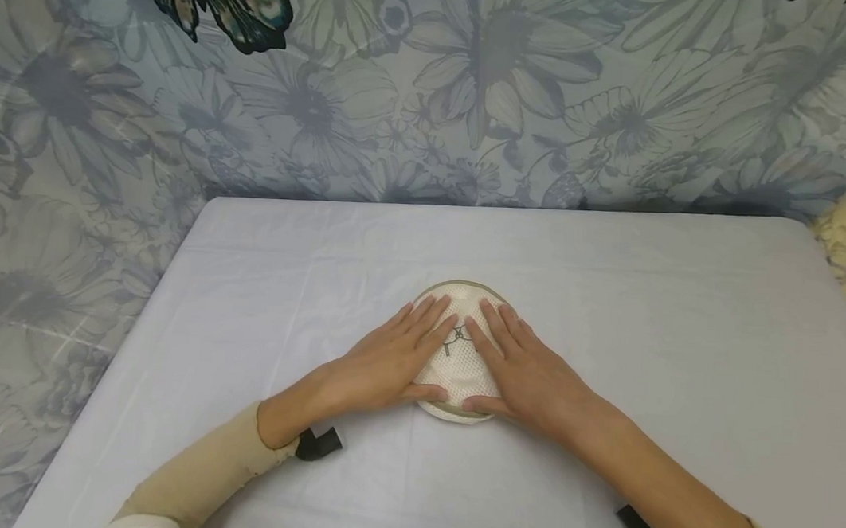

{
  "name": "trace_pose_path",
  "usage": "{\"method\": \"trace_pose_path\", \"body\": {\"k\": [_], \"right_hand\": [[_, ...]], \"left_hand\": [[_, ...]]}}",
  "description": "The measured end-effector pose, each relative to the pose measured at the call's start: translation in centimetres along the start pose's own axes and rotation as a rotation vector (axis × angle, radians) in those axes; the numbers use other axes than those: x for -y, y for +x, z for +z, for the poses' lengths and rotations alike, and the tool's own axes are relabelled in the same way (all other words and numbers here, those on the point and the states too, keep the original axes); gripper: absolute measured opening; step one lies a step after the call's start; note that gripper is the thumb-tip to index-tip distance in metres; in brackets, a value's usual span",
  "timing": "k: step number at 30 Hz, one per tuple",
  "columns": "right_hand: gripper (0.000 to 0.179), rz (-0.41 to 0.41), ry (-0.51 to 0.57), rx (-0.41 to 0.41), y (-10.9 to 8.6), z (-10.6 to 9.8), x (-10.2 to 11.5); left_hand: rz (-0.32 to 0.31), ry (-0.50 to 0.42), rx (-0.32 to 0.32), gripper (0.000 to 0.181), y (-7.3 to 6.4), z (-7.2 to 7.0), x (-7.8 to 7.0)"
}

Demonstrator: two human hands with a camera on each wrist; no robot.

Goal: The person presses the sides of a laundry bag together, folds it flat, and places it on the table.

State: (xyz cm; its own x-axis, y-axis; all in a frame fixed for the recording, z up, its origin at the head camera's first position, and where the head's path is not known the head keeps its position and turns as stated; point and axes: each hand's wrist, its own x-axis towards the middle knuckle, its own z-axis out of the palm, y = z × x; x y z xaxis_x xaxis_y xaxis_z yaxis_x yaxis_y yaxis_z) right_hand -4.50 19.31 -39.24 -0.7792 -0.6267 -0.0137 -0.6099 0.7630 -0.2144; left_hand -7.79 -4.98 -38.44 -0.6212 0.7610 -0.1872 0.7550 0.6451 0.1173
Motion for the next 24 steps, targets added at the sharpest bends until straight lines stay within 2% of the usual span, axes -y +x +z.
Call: {"method": "trace_pose_path", "body": {"k": [10, 17, 21, 24], "right_hand": [[0.097, 0.012, -0.021, 0.060, 0.17, -0.28, 0.05], [0.097, 0.014, -0.032, 0.058, 0.14, -0.17, -0.04], [0.097, 0.011, -0.036, 0.056, 0.23, -0.27, 0.10], [0.097, 0.011, -0.045, 0.037, 0.20, -0.44, 0.29]], "left_hand": [[-0.025, 0.044, 0.056, 0.098, 0.56, 0.20, -0.39], [-0.048, 0.077, 0.096, 0.098, 0.89, 0.02, -0.76], [-0.050, 0.057, 0.079, 0.099, 0.56, 0.07, -0.67], [-0.038, 0.038, 0.038, 0.099, 0.18, 0.17, -0.50]]}}
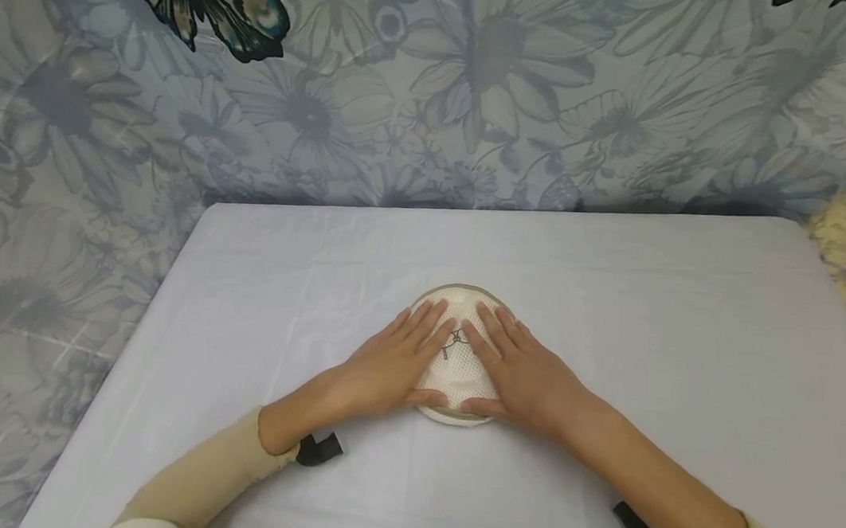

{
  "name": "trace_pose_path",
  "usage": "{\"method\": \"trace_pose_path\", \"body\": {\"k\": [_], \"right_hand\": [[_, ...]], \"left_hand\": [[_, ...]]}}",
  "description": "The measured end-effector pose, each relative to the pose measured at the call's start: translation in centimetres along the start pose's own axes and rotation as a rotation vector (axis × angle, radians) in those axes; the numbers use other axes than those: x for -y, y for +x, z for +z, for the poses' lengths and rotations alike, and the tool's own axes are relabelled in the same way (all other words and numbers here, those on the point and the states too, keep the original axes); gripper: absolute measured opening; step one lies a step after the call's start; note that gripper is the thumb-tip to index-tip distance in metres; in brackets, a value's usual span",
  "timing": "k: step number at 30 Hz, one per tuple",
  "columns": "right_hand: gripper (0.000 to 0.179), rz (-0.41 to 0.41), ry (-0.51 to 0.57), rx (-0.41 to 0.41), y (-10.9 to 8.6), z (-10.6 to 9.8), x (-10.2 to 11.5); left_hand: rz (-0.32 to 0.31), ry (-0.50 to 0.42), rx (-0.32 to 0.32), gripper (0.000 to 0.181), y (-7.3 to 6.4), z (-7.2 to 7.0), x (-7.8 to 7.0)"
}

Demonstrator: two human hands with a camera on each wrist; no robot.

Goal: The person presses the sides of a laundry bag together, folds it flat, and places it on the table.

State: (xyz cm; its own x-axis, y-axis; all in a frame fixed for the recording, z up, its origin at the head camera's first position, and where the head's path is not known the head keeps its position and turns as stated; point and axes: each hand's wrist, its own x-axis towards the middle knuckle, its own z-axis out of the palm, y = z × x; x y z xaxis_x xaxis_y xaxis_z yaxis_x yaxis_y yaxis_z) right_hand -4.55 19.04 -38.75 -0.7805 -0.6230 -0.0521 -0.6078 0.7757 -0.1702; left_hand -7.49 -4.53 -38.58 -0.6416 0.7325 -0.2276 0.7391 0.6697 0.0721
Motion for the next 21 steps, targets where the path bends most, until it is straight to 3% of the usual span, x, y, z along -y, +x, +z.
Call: {"method": "trace_pose_path", "body": {"k": [6, 11, 21], "right_hand": [[0.095, 0.012, 0.035, -0.048, -0.4, -0.2, 0.2], [0.095, 0.021, 0.058, -0.056, -0.4, -0.5, 0.1], [0.096, 0.026, 0.101, -0.097, -0.9, -1.2, -0.3]], "left_hand": [[0.038, -0.063, -0.093, 0.096, -0.6, 0.2, 0.2], [0.027, -0.138, -0.150, 0.090, -0.8, 0.0, 0.4], [-0.010, -0.181, -0.193, 0.087, -1.3, -0.1, 1.5]]}}
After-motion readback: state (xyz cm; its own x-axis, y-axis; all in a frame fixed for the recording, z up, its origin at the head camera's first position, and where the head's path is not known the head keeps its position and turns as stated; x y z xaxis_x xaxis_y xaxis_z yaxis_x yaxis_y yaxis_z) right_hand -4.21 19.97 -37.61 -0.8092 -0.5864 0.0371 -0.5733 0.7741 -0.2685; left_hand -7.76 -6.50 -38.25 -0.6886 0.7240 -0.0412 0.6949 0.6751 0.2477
